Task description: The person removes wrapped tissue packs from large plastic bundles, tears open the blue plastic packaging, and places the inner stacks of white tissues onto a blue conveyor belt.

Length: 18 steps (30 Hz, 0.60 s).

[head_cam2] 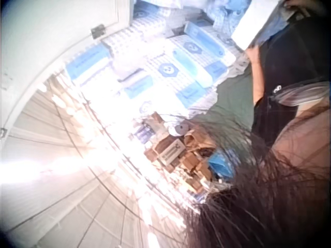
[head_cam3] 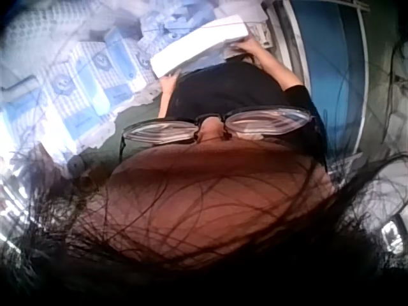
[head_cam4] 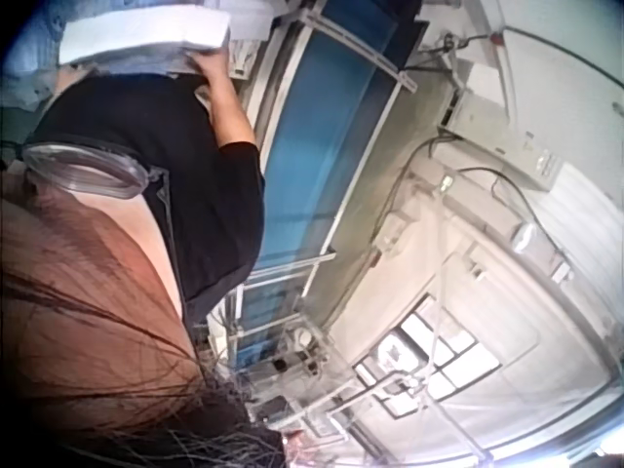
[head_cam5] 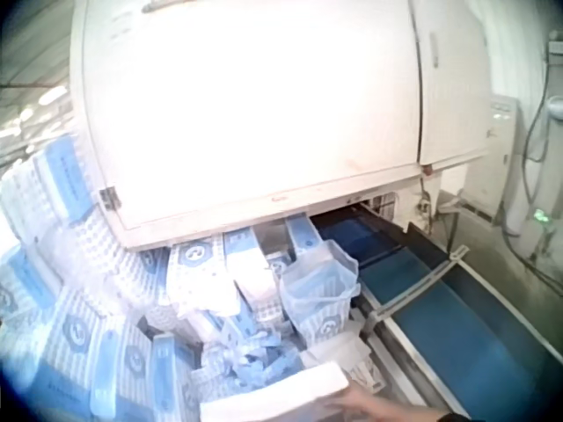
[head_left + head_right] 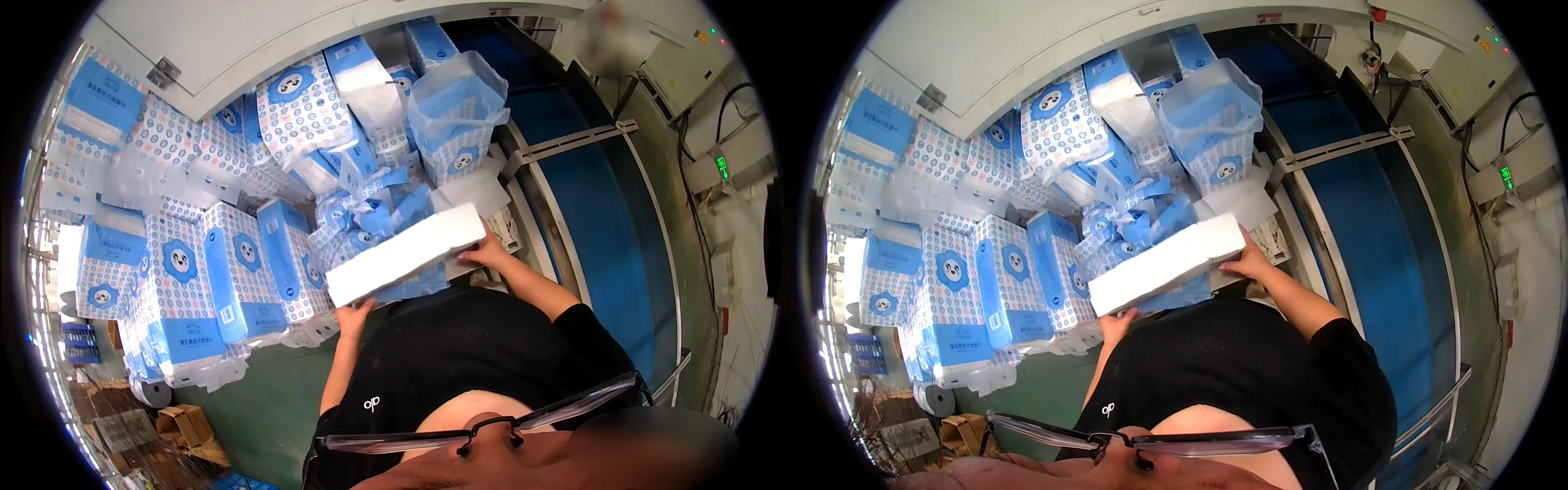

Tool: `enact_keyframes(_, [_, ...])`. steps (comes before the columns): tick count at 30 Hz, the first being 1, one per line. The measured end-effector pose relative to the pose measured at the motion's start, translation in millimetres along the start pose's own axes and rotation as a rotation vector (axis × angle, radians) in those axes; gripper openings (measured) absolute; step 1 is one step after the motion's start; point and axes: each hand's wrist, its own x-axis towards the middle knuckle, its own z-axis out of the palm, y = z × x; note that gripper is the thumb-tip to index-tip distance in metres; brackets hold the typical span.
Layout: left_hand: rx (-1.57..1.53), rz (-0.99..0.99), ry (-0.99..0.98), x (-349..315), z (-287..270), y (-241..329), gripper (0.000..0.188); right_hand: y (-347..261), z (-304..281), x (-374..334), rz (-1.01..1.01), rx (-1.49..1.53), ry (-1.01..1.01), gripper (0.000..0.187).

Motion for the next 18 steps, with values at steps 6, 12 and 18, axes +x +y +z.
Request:
enact_keyframes(6, [-0.284,-0.168,-0.026,1.1,6.1,-27.5,0.063,8.5,17.4,-0.1,0.235,0.035,-0.028,0.105])
enact_keyframes(12, [-0.193,0.083,-0.001,2.4,13.6,40.7,0.058,-91.5,41.3,-2.9,0.077,-0.094,0.198,0.104])
enact_keyframes(18, [-0.115,0.480,0.018,15.9,54.1,169.0,0.065,-200.6,2.6,-29.1,-0.127,-0.271,0.507,0.114])
